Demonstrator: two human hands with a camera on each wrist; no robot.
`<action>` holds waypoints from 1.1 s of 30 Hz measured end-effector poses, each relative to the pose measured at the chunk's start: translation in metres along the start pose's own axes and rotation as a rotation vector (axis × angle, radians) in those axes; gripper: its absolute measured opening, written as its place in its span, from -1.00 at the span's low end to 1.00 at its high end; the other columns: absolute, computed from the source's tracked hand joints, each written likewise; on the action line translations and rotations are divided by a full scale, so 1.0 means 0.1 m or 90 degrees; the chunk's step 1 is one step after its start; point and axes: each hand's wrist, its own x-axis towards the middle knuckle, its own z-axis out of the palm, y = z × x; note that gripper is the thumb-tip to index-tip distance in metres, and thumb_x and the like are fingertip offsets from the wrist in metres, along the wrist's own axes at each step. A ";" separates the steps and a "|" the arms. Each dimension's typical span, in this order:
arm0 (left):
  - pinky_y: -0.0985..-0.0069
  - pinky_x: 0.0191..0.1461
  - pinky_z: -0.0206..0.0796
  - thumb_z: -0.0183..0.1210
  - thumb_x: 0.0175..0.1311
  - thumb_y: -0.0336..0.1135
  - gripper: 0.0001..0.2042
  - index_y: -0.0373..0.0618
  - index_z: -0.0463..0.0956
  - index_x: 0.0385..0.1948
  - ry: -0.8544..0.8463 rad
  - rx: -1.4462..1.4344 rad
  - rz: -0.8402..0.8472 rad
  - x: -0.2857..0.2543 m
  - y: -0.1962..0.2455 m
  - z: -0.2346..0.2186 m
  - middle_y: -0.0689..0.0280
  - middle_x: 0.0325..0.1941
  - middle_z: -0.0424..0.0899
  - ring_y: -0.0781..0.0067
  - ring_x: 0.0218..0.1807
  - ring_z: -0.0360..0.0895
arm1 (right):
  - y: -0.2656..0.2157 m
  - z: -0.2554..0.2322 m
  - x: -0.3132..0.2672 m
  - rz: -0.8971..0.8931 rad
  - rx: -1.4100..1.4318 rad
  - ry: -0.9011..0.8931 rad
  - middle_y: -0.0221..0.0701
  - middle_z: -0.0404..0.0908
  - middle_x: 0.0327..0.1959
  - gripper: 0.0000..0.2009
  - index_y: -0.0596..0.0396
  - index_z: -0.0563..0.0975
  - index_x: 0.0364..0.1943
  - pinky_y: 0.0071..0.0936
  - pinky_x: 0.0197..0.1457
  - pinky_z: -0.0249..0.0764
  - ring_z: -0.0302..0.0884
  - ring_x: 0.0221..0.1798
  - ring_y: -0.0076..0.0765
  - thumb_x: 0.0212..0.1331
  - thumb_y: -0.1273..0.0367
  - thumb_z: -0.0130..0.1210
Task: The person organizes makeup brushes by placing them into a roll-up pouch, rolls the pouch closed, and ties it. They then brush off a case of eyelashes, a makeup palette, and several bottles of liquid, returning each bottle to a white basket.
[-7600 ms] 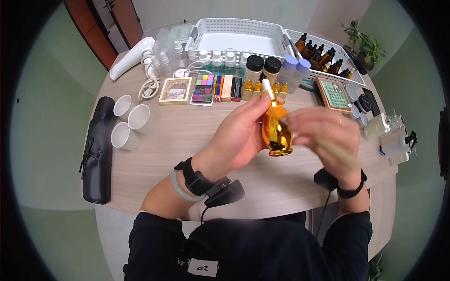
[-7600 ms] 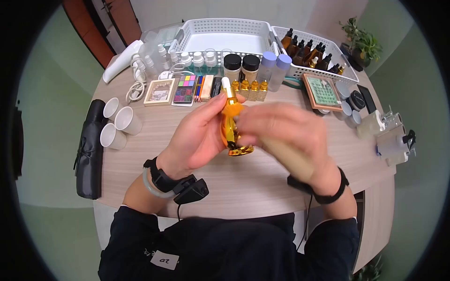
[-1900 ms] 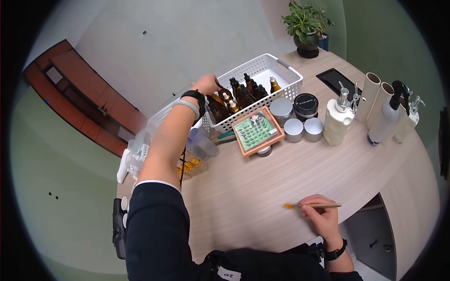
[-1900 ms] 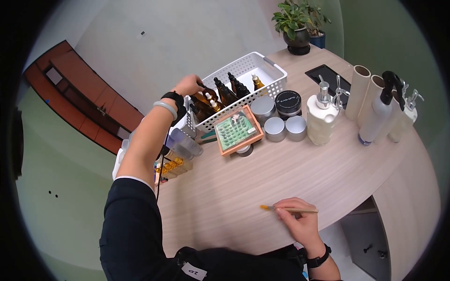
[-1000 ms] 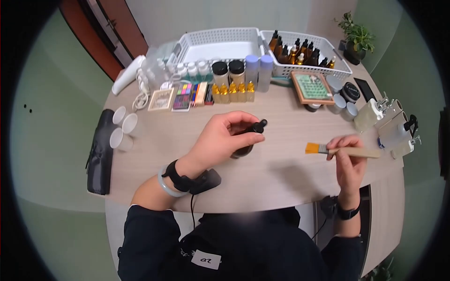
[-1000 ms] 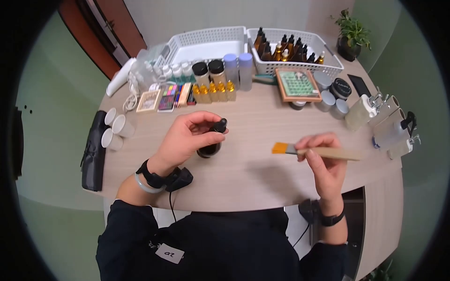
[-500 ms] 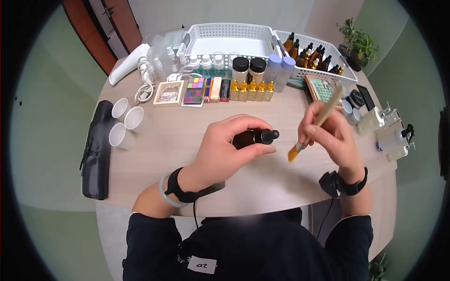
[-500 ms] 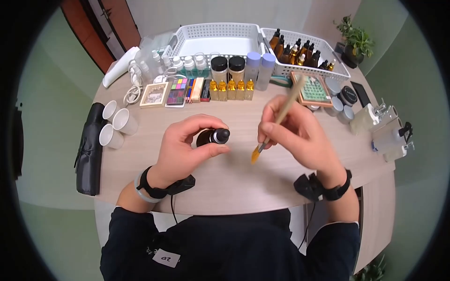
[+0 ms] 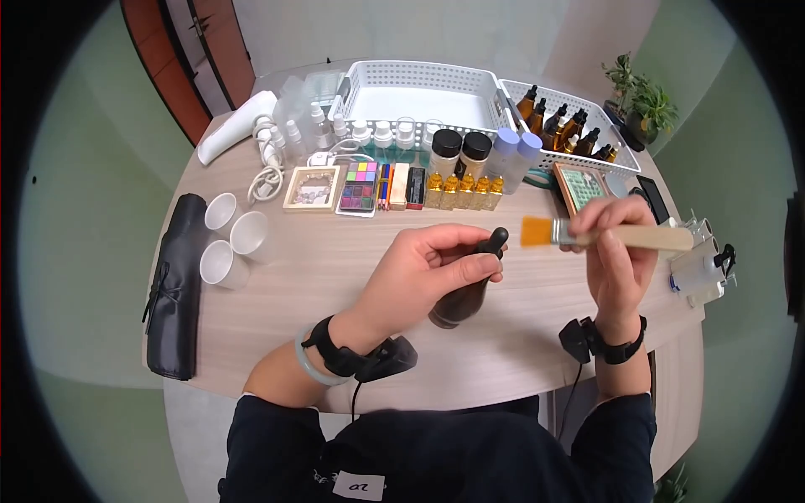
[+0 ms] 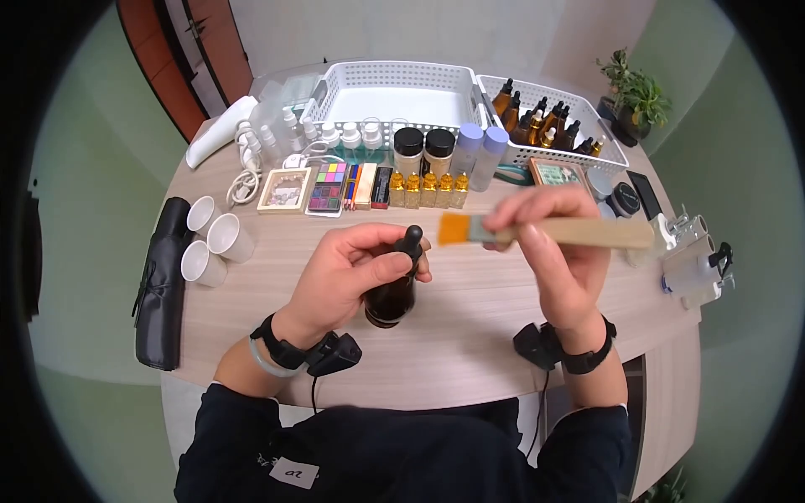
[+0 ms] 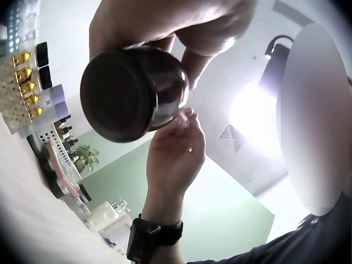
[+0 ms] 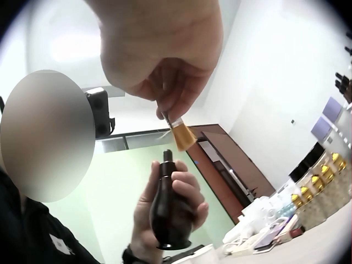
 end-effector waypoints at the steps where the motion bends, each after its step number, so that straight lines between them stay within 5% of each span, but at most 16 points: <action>1: 0.58 -0.11 0.35 0.05 0.16 -0.42 -0.77 -0.36 0.40 -0.18 -0.004 0.001 -0.003 0.01 0.00 0.01 0.20 -0.29 0.53 0.47 -0.21 0.50 | 0.04 0.06 0.03 -0.008 0.021 0.006 -0.22 0.48 -0.33 -0.90 0.19 0.32 -0.35 -0.57 -0.28 0.46 0.46 -0.36 -0.42 0.15 0.43 -0.10; 4: 0.54 -0.12 0.35 -0.01 0.22 -0.32 -0.73 -0.34 0.38 -0.15 -0.012 -0.110 -0.022 0.00 -0.01 0.00 0.17 -0.30 0.52 0.42 -0.23 0.50 | 0.06 0.13 0.03 0.125 0.110 -0.053 -0.20 0.48 -0.32 -0.88 0.19 0.33 -0.34 -0.55 -0.30 0.46 0.46 -0.38 -0.46 0.19 0.39 -0.10; 10: 0.38 -0.04 0.38 -0.14 0.29 -0.10 -0.62 -0.26 0.29 -0.07 -0.056 -0.292 -0.047 0.06 -0.08 -0.04 0.16 -0.20 0.48 0.33 -0.18 0.49 | 0.11 0.24 0.00 0.042 0.090 0.015 -0.19 0.50 -0.30 -0.86 0.22 0.37 -0.32 -0.53 -0.33 0.48 0.47 -0.34 -0.44 0.18 0.40 -0.07; 14: 0.19 0.02 0.34 -0.27 0.31 -0.02 -0.62 -0.12 0.26 -0.07 0.031 -0.356 -0.061 0.06 -0.05 -0.03 0.16 -0.05 0.42 0.19 0.05 0.38 | 0.00 0.33 -0.05 -0.118 -0.331 -0.185 -0.27 0.57 -0.41 -0.91 0.23 0.50 -0.44 -0.52 -0.31 0.48 0.55 -0.38 -0.33 -0.05 0.52 0.14; 17: 0.15 0.05 0.32 -0.27 0.31 0.00 -0.64 -0.05 0.24 -0.07 0.038 -0.373 -0.085 0.10 -0.10 -0.05 0.13 0.04 0.35 0.13 0.13 0.31 | -0.10 0.29 -0.13 0.012 -0.255 -0.340 -0.32 0.58 -0.47 -0.92 0.17 0.51 -0.50 -0.49 -0.34 0.46 0.55 -0.40 -0.29 -0.10 0.51 0.18; 22: 0.29 -0.15 0.42 -0.23 0.29 0.03 -0.59 -0.08 0.18 -0.01 0.041 -0.413 -0.106 0.08 -0.13 -0.01 0.18 -0.08 0.43 0.23 -0.02 0.44 | -0.01 0.24 -0.02 -0.126 -0.405 -0.101 -0.32 0.58 -0.44 -0.93 0.15 0.52 -0.46 -0.47 -0.30 0.45 0.54 -0.37 -0.27 -0.08 0.50 0.14; 27: 0.49 -0.29 0.40 -0.28 0.28 0.09 -0.57 -0.04 0.23 -0.03 0.040 -0.371 -0.137 0.08 -0.16 -0.04 0.22 -0.21 0.48 0.41 -0.17 0.48 | -0.10 0.27 -0.08 -0.024 -0.256 -0.387 -0.33 0.58 -0.44 -0.92 0.16 0.53 -0.46 -0.48 -0.35 0.45 0.53 -0.43 -0.31 -0.10 0.53 0.14; 28: 0.49 -0.28 0.41 -0.31 0.28 0.10 -0.56 -0.03 0.25 -0.05 0.052 -0.360 -0.165 0.08 -0.18 -0.02 0.22 -0.21 0.48 0.42 -0.18 0.47 | -0.10 0.25 -0.08 -0.020 -0.256 -0.389 -0.33 0.58 -0.44 -0.92 0.16 0.53 -0.46 -0.48 -0.35 0.45 0.53 -0.43 -0.31 -0.10 0.53 0.14; 31: 0.49 -0.26 0.40 -0.25 0.28 0.08 -0.57 -0.08 0.28 -0.09 0.052 -0.370 -0.185 0.10 -0.24 -0.03 0.26 -0.27 0.48 0.47 -0.23 0.47 | -0.06 0.23 -0.04 0.049 -0.135 -0.124 -0.31 0.58 -0.38 -0.89 0.20 0.55 -0.40 -0.49 -0.33 0.45 0.54 -0.40 -0.36 -0.06 0.50 0.12; 33: 0.47 -0.25 0.40 -0.20 0.28 0.05 -0.61 -0.09 0.30 -0.12 0.064 -0.401 -0.204 0.10 -0.23 -0.02 0.28 -0.30 0.49 0.49 -0.25 0.48 | 0.06 0.24 0.05 -0.016 -0.288 -0.181 -0.28 0.58 -0.38 -0.86 0.22 0.54 -0.36 -0.50 -0.32 0.44 0.54 -0.39 -0.31 -0.07 0.51 0.12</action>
